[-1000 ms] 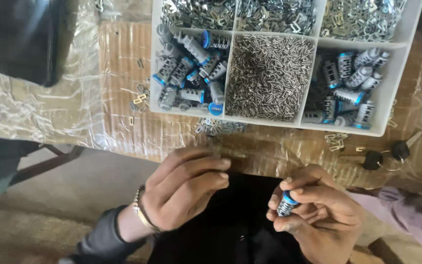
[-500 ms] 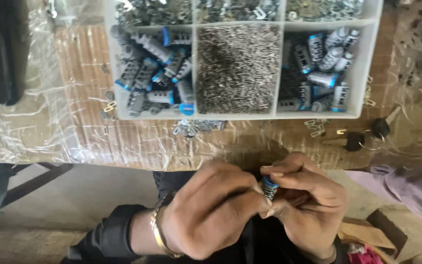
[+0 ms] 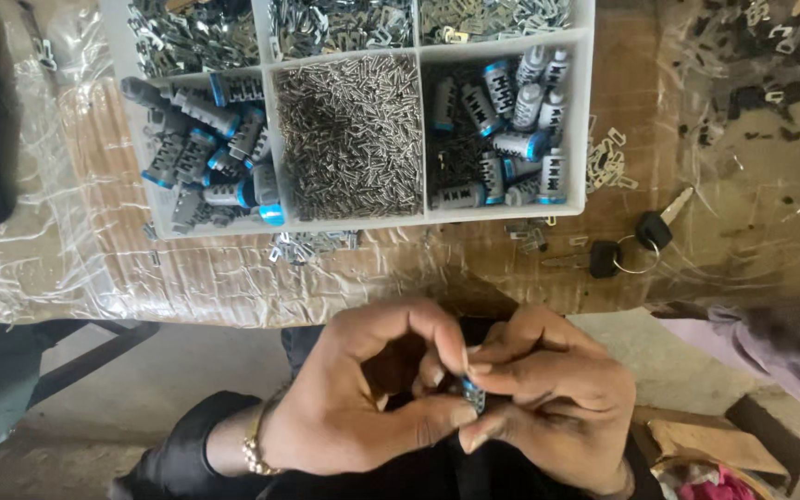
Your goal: The person sits at a workbench and assembles small gray plastic components with blue ends, inserting metal pins one at a time from a compartment organizer box into each plastic part by hand. They repeatedly pick pins from the box, press them into the plastic bodies, and set finished parts aside.
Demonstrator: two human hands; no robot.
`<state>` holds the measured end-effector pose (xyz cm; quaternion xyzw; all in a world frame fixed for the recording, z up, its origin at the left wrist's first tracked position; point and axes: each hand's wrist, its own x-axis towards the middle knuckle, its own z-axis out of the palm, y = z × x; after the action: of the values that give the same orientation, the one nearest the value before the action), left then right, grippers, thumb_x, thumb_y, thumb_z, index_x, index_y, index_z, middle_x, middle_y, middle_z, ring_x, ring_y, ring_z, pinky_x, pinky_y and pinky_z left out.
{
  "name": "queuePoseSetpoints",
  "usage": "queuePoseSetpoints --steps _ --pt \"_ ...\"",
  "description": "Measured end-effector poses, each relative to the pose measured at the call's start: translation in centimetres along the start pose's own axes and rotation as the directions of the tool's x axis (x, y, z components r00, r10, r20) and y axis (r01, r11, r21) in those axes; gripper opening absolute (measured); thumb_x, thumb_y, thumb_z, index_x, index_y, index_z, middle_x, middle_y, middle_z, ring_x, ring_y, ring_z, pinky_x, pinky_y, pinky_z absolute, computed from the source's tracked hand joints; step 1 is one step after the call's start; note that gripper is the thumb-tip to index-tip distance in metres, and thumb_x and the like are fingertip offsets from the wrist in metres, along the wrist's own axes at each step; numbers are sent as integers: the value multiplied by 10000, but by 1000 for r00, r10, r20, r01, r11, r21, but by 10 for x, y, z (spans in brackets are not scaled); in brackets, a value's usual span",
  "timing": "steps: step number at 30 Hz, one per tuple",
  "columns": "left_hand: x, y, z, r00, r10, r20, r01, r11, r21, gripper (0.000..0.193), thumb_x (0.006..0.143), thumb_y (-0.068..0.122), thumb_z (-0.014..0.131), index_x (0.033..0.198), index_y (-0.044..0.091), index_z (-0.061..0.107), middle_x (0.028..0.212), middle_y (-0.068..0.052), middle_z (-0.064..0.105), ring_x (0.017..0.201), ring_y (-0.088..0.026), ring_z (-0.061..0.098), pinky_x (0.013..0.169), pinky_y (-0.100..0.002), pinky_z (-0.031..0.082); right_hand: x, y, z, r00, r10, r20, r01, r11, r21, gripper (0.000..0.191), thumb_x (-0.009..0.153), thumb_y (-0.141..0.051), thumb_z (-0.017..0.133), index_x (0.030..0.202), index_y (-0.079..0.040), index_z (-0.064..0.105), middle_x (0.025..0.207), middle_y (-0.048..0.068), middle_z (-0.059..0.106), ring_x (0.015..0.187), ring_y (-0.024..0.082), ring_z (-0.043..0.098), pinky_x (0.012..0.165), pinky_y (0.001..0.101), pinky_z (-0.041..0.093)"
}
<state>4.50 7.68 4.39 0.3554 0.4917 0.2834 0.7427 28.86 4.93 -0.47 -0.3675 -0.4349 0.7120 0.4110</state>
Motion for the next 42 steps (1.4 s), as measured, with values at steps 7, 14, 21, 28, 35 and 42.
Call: queuePoseSetpoints --steps 7,14,21,28,35,42 --pt "39 31 27 703 710 36 -172 120 978 449 757 160 801 1198 80 766 960 -89 617 867 -286 611 731 -378 540 -3 -9 -8 926 -48 -374 102 987 127 357 896 6 881 1221 -1 731 1178 210 664 869 240 727 734 342 673" --pt "13 -14 -9 645 709 287 -476 78 876 264 735 101 787 979 13 732 1076 -148 684 1004 -321 684 822 -395 619 -5 -5 -3 931 -30 -364 68 993 92 368 835 128 829 1170 20 726 1161 221 660 893 262 728 719 365 684" --pt "3 -31 -24 599 801 21 -343 233 910 283 818 -12 780 1088 59 732 1074 -83 686 956 -274 693 813 -365 592 3 7 6 958 -43 -283 65 995 69 379 834 149 815 1175 21 711 1173 231 652 896 264 737 740 368 691" --pt "33 15 -10 583 800 141 -441 165 882 390 705 44 798 1092 20 766 1048 -122 648 948 -290 648 796 -376 554 -1 -1 2 935 -112 -338 143 987 68 373 901 126 804 1245 13 714 1188 211 639 903 255 723 739 344 668" --pt "-7 1 -21 685 695 -218 -254 508 823 313 781 -63 794 1028 107 705 1028 -24 722 859 -207 671 748 -314 552 8 -4 18 956 4 -293 40 989 145 485 832 168 805 1270 2 680 1220 223 641 947 276 726 773 387 685" --pt "13 12 12 626 773 108 -611 399 683 296 772 -46 839 1032 35 723 998 -65 694 878 -226 675 768 -350 533 -1 6 5 963 25 -269 -27 1000 -3 382 789 67 836 1155 22 737 1195 217 674 815 181 743 699 237 625"
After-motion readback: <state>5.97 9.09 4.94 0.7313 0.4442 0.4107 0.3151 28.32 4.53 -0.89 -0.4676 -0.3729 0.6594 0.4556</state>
